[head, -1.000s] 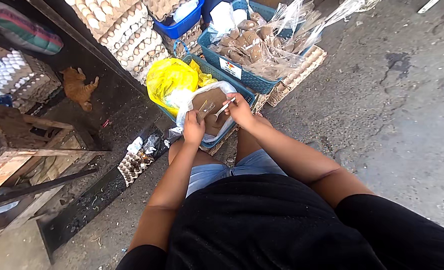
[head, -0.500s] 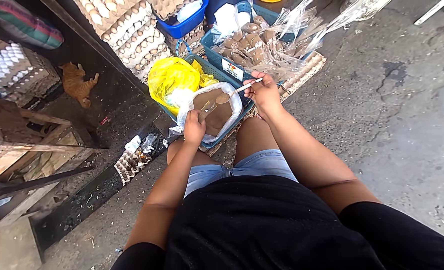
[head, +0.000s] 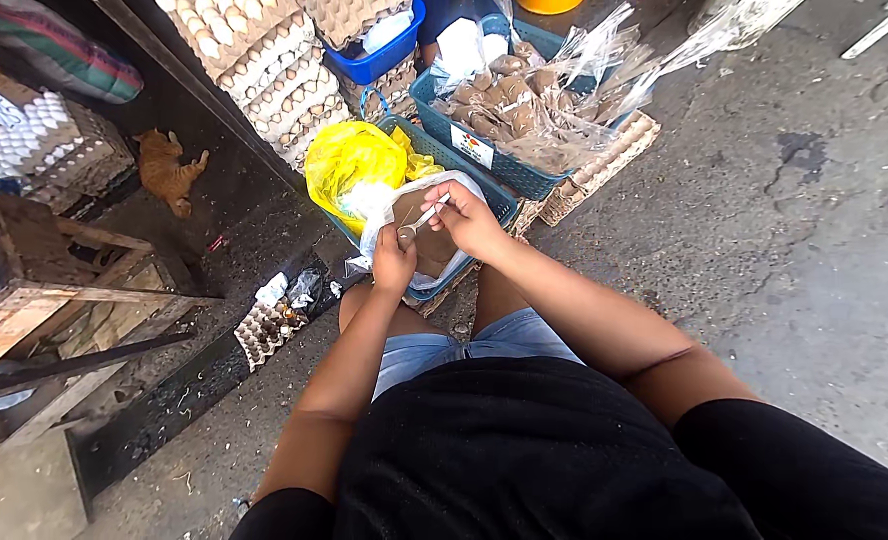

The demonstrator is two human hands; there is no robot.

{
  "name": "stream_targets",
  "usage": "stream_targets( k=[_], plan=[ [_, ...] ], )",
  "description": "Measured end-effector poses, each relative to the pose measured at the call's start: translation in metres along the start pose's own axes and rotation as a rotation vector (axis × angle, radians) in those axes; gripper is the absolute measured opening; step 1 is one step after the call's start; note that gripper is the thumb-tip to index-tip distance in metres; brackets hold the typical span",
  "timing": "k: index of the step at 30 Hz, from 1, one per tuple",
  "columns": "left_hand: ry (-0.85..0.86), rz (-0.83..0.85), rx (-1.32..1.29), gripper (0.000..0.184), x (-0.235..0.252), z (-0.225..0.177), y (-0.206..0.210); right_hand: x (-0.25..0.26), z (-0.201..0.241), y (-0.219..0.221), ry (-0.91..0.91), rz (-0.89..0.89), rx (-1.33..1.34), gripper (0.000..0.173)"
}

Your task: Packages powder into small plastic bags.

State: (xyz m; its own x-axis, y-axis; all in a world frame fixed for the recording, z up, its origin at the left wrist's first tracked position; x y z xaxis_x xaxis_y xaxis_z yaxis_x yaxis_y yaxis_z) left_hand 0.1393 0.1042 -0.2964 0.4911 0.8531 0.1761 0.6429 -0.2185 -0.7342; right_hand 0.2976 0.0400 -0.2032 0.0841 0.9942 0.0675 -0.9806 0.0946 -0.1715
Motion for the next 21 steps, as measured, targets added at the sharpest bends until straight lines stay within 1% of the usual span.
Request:
stream_targets(
  k=[1,3,5,7,10,11,13,15,17,19,21],
  plan=[
    [-0.005,-0.020,-0.020,0.038,-0.001,0.000,0.000,-0.003,0.002,-0.001,-0.055,0.019,-0.028,0.023],
    [-0.024,-0.040,-0.054,0.040,-0.002,0.000,-0.001,-0.008,0.009,-0.010,-0.152,0.000,-0.036,0.022],
    [-0.048,-0.034,-0.072,0.038,0.000,-0.001,-0.001,-0.009,0.013,-0.023,-0.181,-0.061,0.038,0.023],
    [-0.057,-0.030,-0.075,0.035,0.003,-0.002,0.000,-0.008,0.013,-0.037,-0.154,-0.155,0.150,0.022],
    [-0.061,-0.019,-0.060,0.034,0.005,-0.002,0.000,-0.002,0.001,-0.051,-0.067,-0.348,0.339,0.021],
    [-0.063,-0.025,-0.065,0.034,0.006,-0.002,0.000,0.001,-0.006,-0.053,-0.033,-0.405,0.362,0.021],
    [-0.069,-0.039,-0.087,0.033,0.006,-0.001,0.001,0.004,-0.025,-0.050,0.043,-0.457,0.290,0.024],
    [-0.072,-0.047,-0.104,0.034,0.005,0.000,0.000,0.004,-0.044,-0.039,0.133,-0.405,0.118,0.030],
    [-0.082,-0.038,-0.099,0.035,0.005,0.000,0.000,0.002,-0.057,-0.024,0.220,-0.278,-0.039,0.033],
    [-0.085,-0.032,-0.087,0.034,0.005,-0.001,0.000,0.001,-0.067,-0.007,0.308,-0.144,-0.108,0.035],
    [-0.087,-0.027,-0.076,0.034,0.005,-0.002,0.000,0.002,-0.071,0.006,0.377,-0.049,-0.085,0.035]
  ],
)
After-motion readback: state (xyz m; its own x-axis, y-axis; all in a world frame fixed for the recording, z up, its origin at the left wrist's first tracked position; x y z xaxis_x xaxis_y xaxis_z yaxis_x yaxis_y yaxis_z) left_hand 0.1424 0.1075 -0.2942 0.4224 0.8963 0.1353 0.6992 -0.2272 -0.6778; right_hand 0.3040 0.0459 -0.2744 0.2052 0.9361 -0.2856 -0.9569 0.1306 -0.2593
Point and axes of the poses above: each hand's wrist, its own x-axis towards the middle knuckle, its own y-axis out of the palm, z = x × y, the point moved 1 cm from there along x, towards the middle knuckle, and after that the axes turned 7 degrees about z, right-handed, at the moved point
